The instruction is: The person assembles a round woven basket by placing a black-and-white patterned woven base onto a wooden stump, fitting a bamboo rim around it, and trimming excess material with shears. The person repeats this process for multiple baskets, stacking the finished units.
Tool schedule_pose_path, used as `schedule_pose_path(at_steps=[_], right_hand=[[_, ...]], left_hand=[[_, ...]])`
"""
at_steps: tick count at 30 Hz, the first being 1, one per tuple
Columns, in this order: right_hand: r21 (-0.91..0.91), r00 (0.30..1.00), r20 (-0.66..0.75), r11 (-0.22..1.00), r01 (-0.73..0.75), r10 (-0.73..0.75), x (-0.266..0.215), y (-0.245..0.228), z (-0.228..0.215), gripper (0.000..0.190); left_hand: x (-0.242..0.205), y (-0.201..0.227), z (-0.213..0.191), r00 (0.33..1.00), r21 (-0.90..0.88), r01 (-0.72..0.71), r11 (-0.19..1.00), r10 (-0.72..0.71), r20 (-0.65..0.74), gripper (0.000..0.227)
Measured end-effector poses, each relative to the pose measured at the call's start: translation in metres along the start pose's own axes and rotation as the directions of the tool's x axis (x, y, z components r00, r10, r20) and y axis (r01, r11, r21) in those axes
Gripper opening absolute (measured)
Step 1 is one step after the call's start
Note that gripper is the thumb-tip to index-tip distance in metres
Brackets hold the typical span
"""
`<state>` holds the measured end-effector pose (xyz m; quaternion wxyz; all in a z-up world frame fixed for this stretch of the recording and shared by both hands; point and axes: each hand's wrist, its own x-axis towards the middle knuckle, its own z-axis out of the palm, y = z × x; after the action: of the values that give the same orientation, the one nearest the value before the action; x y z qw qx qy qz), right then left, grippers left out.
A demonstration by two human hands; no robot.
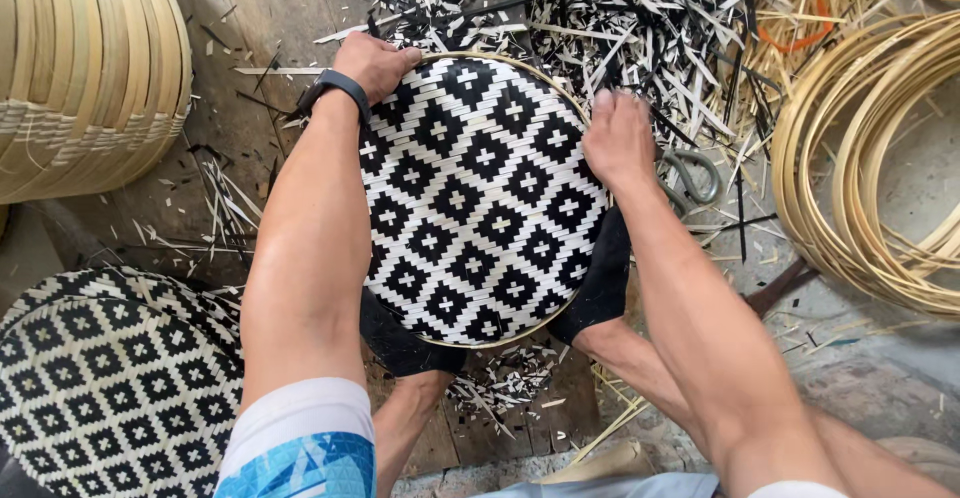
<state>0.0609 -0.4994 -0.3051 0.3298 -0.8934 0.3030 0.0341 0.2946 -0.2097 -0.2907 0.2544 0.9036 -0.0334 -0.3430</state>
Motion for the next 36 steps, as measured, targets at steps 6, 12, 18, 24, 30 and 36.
schedule_pose_path(at_steps=[6,12,18,24,30,36], right_hand=[[-0.015,0.932,0.199,0.951,-0.308,0.304,0.002,-0.003,0.024,0.07],[0.093,0.921,0.204,0.93,-0.356,0.332,0.01,0.018,0.042,0.07],[-0.164,0.976,0.189,0.983,-0.081,0.112,0.022,0.004,0.02,0.064],[-0.228,0.867,0.468,0.971,-0.071,0.173,0.054,-0.121,0.025,0.064],[-0.248,0.83,0.511,0.963,-0.106,0.223,0.063,-0.124,0.024,0.07],[-0.339,0.964,0.252,0.925,0.17,-0.084,0.073,-0.109,0.041,0.078]], left_hand=[[-0.003,-0.001,-0.001,0.998,-0.007,-0.06,0.998,0.06,-0.001,0.04],[0.0,-0.006,0.004,1.0,-0.046,-0.001,0.999,0.001,0.0,0.041],[-0.004,-0.002,0.0,0.999,-0.077,0.002,0.997,-0.005,-0.035,0.04],[0.003,-0.012,0.009,1.0,-0.112,-0.019,0.993,0.017,-0.022,0.043],[0.011,-0.013,0.005,1.0,-0.071,-0.001,0.997,0.002,0.015,0.045],[0.01,-0.014,0.006,0.999,-0.069,-0.037,0.997,0.036,-0.013,0.045]])
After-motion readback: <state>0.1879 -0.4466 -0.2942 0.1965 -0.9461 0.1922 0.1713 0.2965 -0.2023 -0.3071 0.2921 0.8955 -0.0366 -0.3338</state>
